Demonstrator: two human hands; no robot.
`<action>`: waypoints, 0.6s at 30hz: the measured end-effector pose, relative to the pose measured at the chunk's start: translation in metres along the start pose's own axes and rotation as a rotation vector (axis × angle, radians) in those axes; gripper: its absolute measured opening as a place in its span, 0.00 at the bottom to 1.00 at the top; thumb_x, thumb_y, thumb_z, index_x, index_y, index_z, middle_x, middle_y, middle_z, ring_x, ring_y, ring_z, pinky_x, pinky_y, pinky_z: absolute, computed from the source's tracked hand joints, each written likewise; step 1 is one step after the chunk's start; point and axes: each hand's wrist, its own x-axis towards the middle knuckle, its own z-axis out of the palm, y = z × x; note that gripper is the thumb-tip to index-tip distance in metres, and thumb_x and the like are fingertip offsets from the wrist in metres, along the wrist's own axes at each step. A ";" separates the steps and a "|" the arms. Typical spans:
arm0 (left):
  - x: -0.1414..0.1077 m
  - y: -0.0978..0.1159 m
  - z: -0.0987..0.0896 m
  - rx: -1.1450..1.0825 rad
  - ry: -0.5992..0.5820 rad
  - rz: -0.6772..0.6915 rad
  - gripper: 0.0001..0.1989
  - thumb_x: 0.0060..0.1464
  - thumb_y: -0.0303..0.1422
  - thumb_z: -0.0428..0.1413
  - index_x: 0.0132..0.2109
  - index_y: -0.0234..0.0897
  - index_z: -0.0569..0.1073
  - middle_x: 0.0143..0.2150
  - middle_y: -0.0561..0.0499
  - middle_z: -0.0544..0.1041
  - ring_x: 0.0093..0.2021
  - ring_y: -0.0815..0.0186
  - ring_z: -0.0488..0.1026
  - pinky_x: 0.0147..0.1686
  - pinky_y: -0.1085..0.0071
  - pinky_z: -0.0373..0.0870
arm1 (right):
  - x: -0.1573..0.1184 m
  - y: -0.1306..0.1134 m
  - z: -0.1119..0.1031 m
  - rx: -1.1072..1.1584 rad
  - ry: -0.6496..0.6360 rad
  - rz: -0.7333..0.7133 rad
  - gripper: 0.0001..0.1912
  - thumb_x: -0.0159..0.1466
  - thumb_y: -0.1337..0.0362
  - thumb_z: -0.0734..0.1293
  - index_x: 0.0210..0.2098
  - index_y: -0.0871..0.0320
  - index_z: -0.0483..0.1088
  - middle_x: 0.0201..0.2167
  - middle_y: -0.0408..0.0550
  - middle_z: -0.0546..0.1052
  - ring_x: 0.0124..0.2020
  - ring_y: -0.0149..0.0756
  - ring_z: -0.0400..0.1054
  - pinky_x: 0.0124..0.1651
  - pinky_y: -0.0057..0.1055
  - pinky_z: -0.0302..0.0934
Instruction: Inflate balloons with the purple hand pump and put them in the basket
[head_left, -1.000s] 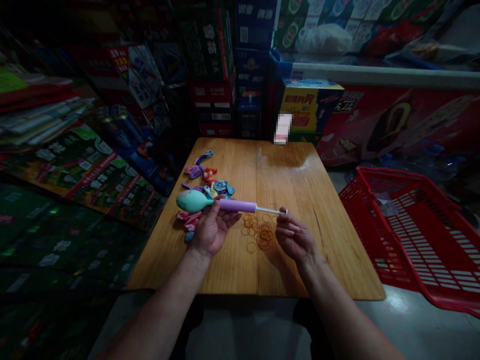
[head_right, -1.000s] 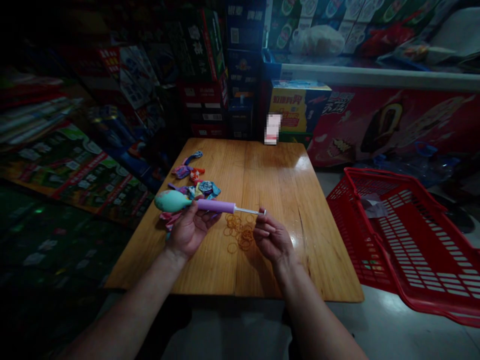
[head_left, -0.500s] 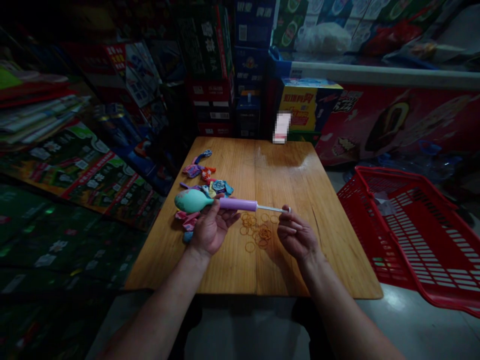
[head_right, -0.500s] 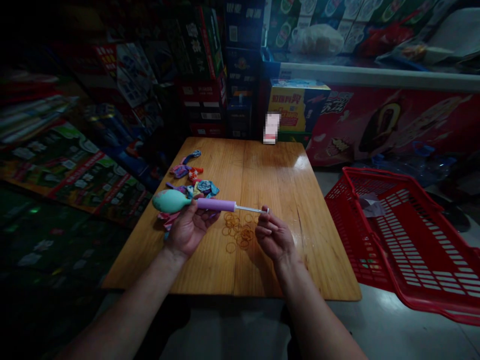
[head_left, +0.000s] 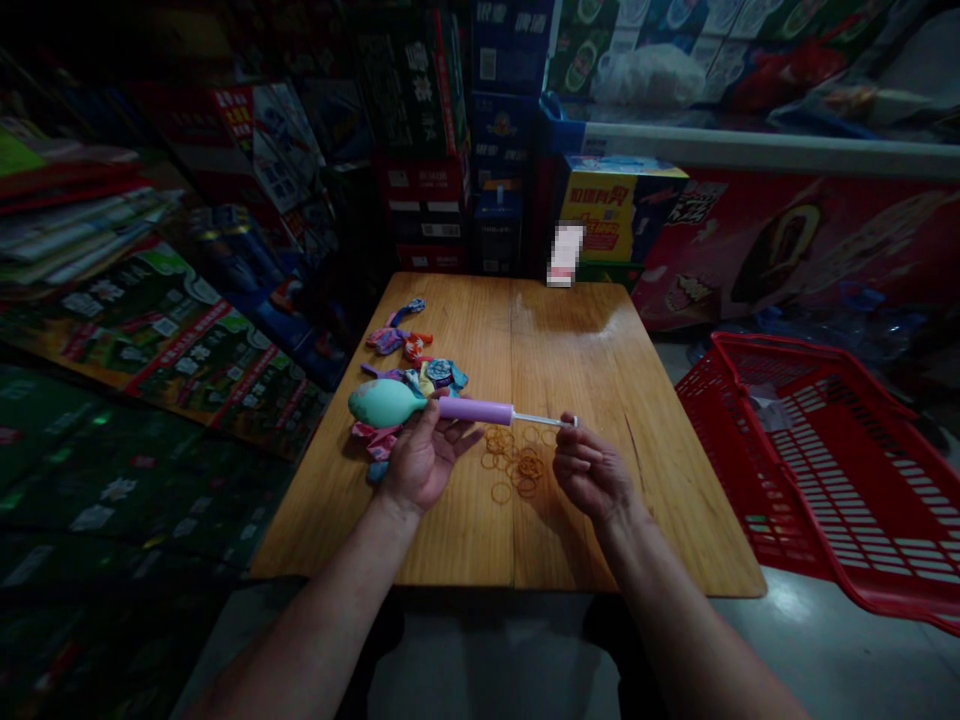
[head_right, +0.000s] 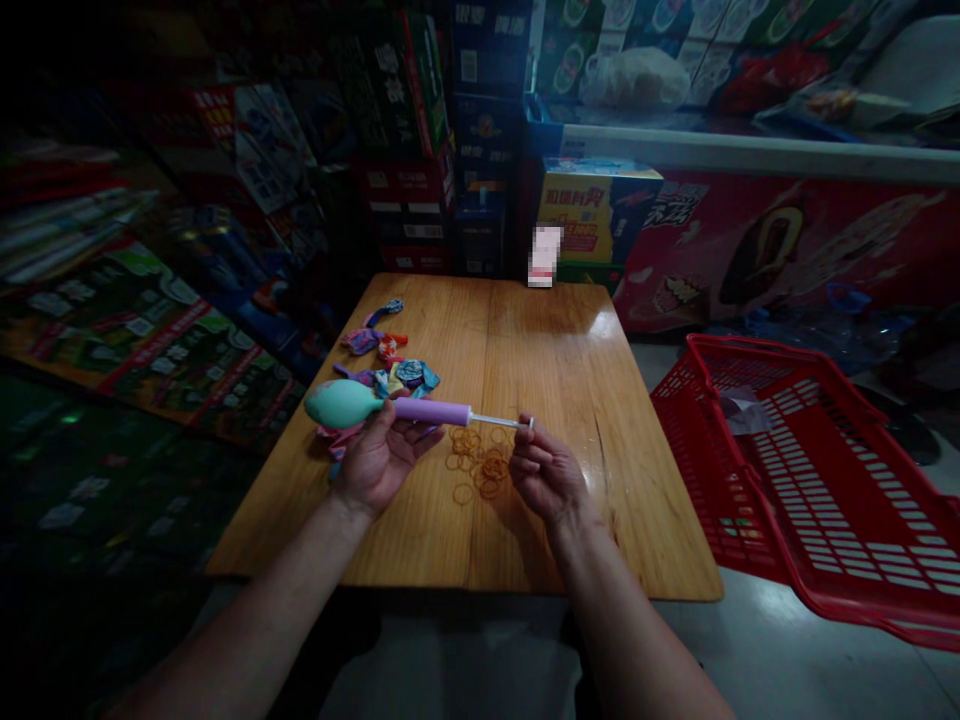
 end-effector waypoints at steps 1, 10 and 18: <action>-0.003 -0.004 0.001 0.007 -0.017 -0.023 0.17 0.59 0.37 0.60 0.54 0.43 0.72 0.50 0.45 0.80 0.49 0.55 0.78 0.50 0.49 0.74 | 0.002 0.005 -0.001 -0.011 0.012 0.024 0.06 0.68 0.75 0.62 0.41 0.63 0.70 0.26 0.39 0.74 0.13 0.14 0.56 0.19 0.14 0.56; -0.001 -0.001 0.002 0.018 -0.016 -0.038 0.16 0.59 0.36 0.60 0.53 0.39 0.73 0.49 0.43 0.80 0.49 0.56 0.78 0.50 0.54 0.74 | 0.001 0.003 0.008 -0.020 -0.002 0.056 0.08 0.69 0.74 0.60 0.42 0.63 0.69 0.26 0.40 0.74 0.13 0.15 0.57 0.19 0.15 0.57; -0.012 -0.013 0.004 0.029 -0.058 -0.074 0.17 0.60 0.37 0.59 0.56 0.43 0.71 0.53 0.43 0.78 0.52 0.53 0.77 0.49 0.49 0.75 | 0.004 0.018 -0.001 0.011 0.041 0.060 0.07 0.69 0.74 0.60 0.41 0.64 0.69 0.26 0.41 0.75 0.14 0.16 0.58 0.19 0.15 0.57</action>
